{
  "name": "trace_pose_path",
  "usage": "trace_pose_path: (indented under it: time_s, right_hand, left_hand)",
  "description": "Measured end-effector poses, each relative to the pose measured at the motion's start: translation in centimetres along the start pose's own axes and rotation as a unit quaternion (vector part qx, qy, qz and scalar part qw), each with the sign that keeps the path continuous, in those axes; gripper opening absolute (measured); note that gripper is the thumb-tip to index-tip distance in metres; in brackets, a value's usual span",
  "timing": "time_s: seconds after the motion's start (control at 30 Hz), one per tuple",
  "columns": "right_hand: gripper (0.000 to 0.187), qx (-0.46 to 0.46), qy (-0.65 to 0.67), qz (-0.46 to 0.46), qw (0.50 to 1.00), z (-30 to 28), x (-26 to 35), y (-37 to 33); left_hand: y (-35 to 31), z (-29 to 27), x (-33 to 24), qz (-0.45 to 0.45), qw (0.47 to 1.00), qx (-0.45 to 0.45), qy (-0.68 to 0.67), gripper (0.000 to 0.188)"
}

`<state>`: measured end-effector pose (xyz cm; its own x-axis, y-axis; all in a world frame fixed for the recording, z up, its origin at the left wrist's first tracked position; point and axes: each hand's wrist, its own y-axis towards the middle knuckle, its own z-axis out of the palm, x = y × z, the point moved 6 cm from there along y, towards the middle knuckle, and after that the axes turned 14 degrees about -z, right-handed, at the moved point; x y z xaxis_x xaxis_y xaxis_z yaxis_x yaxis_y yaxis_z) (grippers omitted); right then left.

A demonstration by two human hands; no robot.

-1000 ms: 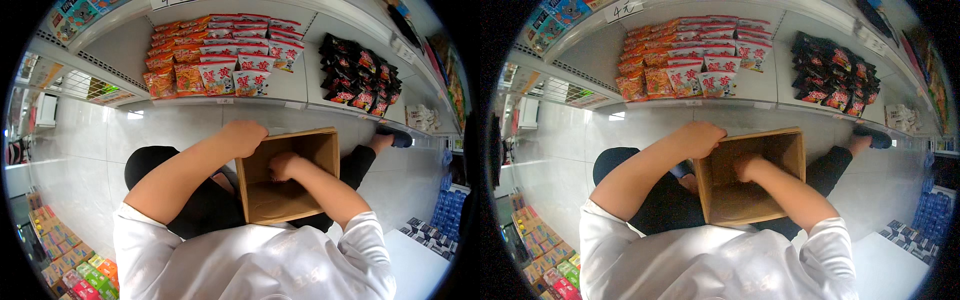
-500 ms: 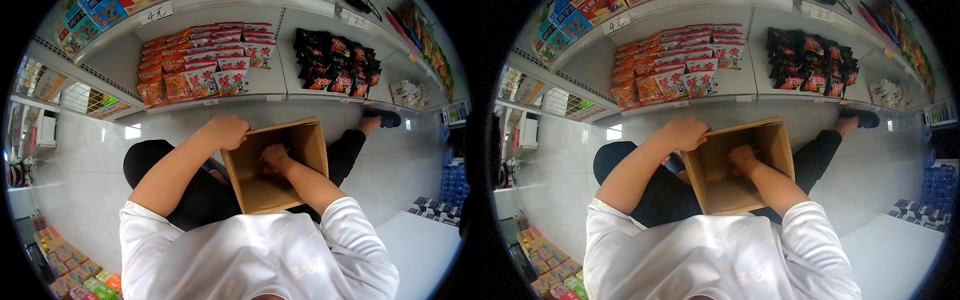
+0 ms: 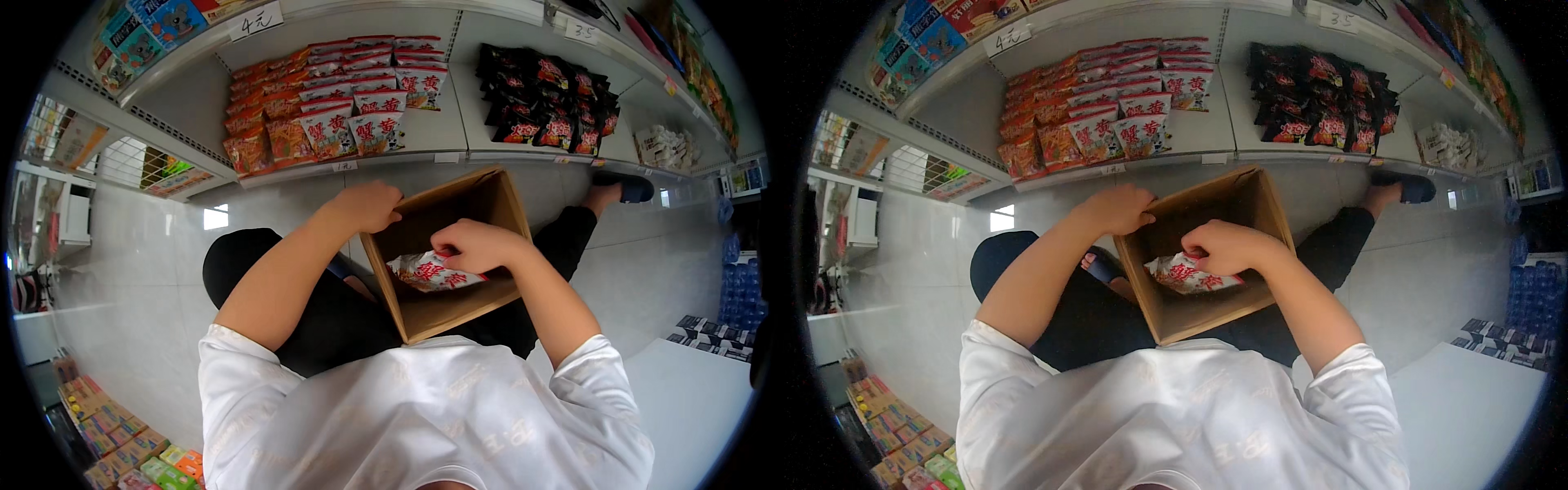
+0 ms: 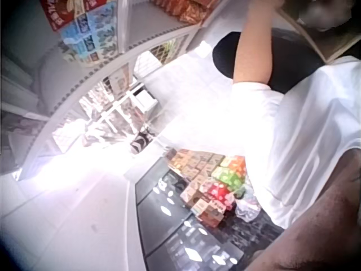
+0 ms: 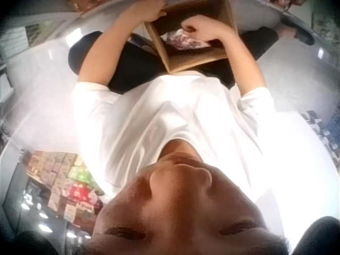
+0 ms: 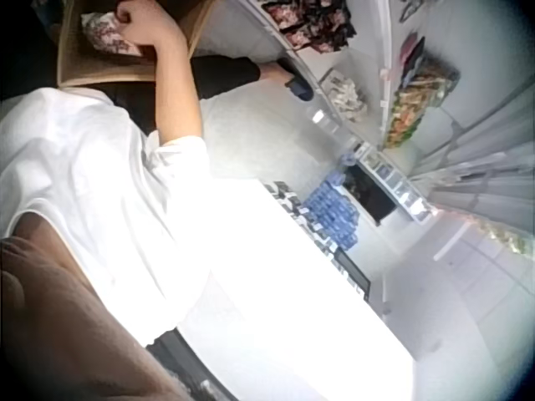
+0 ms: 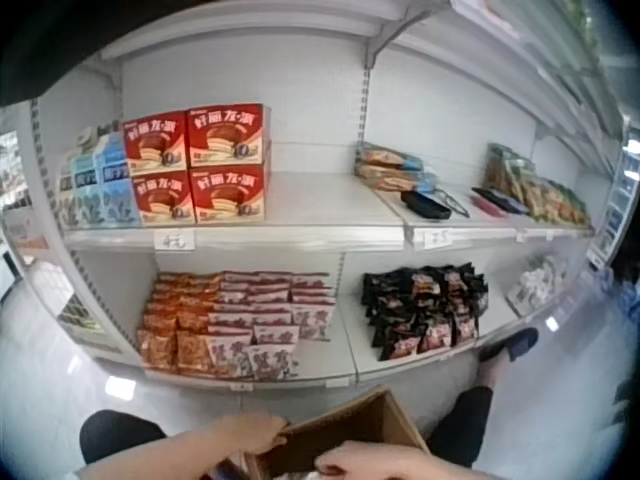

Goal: The person sits on the floor in a store aisle and restocks a shelf with packaged snacks. They repeatedly pick up individual snack packets from a cardboard box on their lap and place them onto the shelf in neat rows.

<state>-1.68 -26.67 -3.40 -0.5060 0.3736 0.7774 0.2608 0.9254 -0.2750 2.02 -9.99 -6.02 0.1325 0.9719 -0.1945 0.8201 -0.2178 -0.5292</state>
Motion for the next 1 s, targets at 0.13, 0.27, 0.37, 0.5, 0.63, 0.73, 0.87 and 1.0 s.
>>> trace_pose_path:
  time_s: [0.13, 0.27, 0.37, 0.5, 0.63, 0.73, 0.87, 1.0]
  right_hand:
    - [0.019, -0.158, 0.233, -0.089, 0.955, -2.6, 2.3, -4.1]
    - [0.016, -0.245, 0.378, -0.053, 0.891, -4.0, 1.9, -6.0]
    - [0.016, -0.32, 0.406, -0.062, 0.854, -5.2, 2.2, -4.9]
    - [0.015, -0.393, 0.339, -0.035, 0.854, -7.3, 1.5, -4.5]
    - [0.009, -0.499, 0.342, -0.055, 0.794, -9.5, 0.1, -5.2]
    - [0.046, -0.493, 0.504, -0.12, 0.699, -8.8, -1.1, -4.7]
    - [0.07, -0.461, 0.475, -0.078, 0.745, -5.5, -0.5, -1.1]
    - [0.064, -0.444, 0.429, 0.002, 0.787, -6.7, -1.2, 1.8]
  left_hand:
    - [-0.9, -2.5, -1.0, 0.026, 0.996, 0.006, -0.081, 0.041]
    - [-3.6, -6.4, -2.8, 0.17, 0.914, -0.061, -0.363, 0.044]
    - [-5.0, -4.6, -5.7, 0.24, 0.803, 0.102, -0.535, 0.05]
    - [-5.4, -5.1, -6.5, 0.155, 0.853, 0.149, -0.475, 0.054]
    - [-5.0, -5.6, -4.6, 0.104, 0.814, 0.133, -0.556, 0.043]
    - [-4.4, -6.3, -2.9, 0.068, 0.723, 0.052, -0.686, 0.036]
    - [-3.2, -6.7, -1.3, 0.063, 0.696, 0.003, -0.715, 0.034]
    - [-1.8, -6.4, 0.0, 0.052, 0.7, -0.062, -0.71, 0.041]
